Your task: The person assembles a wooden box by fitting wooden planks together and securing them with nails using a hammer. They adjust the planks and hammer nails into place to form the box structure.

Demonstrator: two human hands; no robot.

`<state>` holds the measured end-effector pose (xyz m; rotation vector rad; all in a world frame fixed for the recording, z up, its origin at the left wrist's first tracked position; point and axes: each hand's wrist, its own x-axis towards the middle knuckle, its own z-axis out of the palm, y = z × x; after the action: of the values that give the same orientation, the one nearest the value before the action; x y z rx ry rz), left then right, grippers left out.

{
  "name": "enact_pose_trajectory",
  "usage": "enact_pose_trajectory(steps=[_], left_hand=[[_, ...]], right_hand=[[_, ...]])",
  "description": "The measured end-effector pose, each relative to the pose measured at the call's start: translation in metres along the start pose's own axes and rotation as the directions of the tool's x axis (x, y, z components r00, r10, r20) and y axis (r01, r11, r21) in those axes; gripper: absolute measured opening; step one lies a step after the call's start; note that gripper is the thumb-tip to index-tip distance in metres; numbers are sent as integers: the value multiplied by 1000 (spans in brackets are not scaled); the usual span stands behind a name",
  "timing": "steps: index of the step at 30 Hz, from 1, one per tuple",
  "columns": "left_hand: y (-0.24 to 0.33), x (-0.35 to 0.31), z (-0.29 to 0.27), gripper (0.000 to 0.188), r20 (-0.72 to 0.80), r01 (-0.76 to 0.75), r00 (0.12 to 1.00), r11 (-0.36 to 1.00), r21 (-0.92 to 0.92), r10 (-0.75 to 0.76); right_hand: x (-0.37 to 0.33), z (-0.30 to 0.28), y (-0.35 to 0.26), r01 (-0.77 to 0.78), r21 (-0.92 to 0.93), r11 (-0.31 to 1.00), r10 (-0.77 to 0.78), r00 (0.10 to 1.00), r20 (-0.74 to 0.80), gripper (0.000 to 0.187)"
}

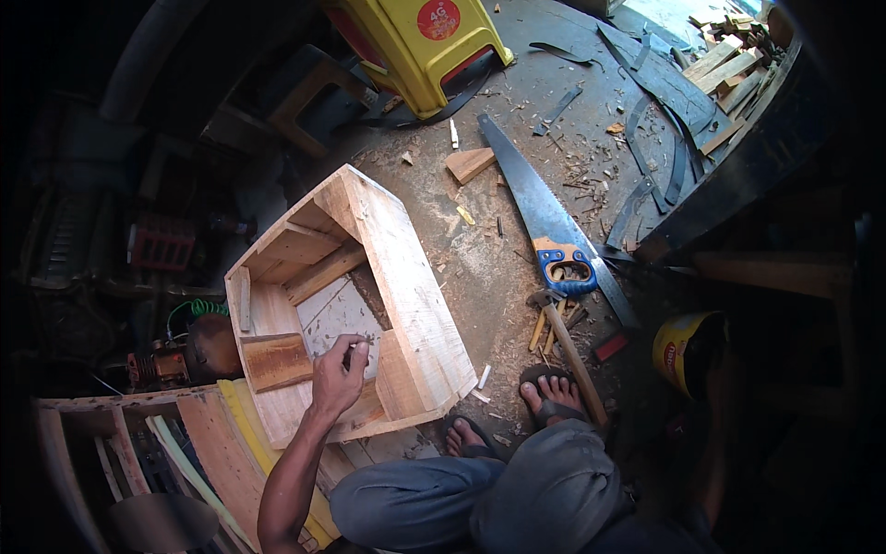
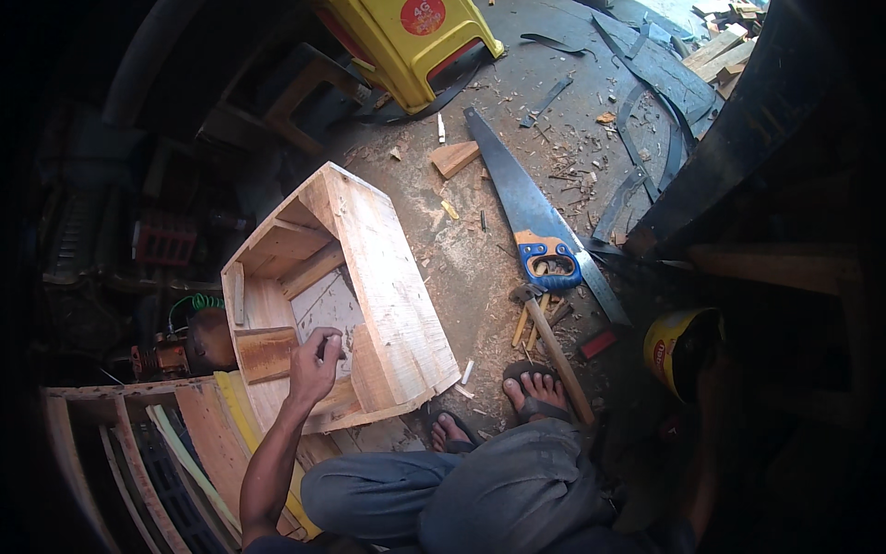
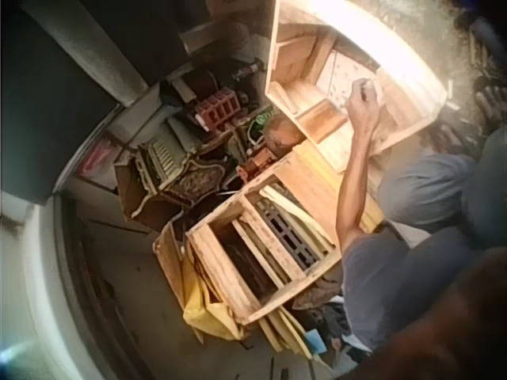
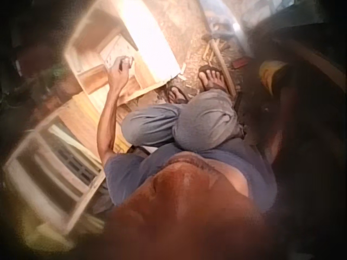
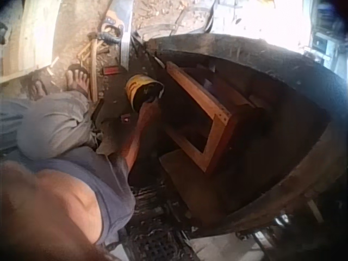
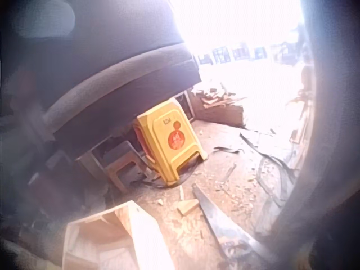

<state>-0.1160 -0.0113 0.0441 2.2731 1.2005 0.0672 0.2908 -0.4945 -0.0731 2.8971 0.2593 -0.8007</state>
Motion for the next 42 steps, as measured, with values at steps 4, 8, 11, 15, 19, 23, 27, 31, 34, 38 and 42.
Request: enact_pose_trajectory(steps=[4, 8, 11, 15, 19, 23, 27, 31, 34, 38, 42], left_hand=[[19, 102, -2, 36, -213, -256, 936, 956, 140, 282], [9, 170, 11, 50, -312, -308, 840, 863, 400, 444], [12, 176, 22, 45, -240, -281, 886, 872, 402, 396], [47, 113, 3, 34, -171, -343, 907, 910, 235, 385], [40, 58, -4, 30, -211, -264, 936, 958, 113, 283], [14, -3, 8, 36, -78, 16, 997, 997, -76, -22], [5, -47, 22, 85, 222, 350, 923, 925, -146, -314], [-1, -47, 40, 99, 218, 345, 935, 856, -385, -279], [5, -35, 55, 99, 299, 427, 904, 708, -563, -307], [15, -25, 54, 91, 377, 486, 874, 549, -680, -307], [35, 0, 62, 81, 380, 477, 877, 448, -756, -293]], right_hand=[[5, 0, -31, 109, -16, 994, -109, 994, -32, 44], [17, 17, -64, 224, 4, 975, -223, 973, -58, 42], [25, 26, -78, 270, 12, 963, -269, 961, -61, 41], [29, 30, -84, 287, 15, 958, -286, 957, -51, 39], [31, 35, -81, 308, 5, 951, -307, 951, -41, 38], [31, 37, -78, 321, -18, 947, -321, 947, -24, 36], [32, 37, -69, 323, -35, 946, -323, 946, -16, 35], [32, 34, -67, 324, -39, 945, -325, 946, -17, 33], [33, 33, -66, 331, -36, 943, -332, 943, -21, 32], [37, 32, -70, 338, -36, 940, -339, 940, -34, 31], [34, 32, -64, 318, -36, 947, -319, 947, -43, 29]])
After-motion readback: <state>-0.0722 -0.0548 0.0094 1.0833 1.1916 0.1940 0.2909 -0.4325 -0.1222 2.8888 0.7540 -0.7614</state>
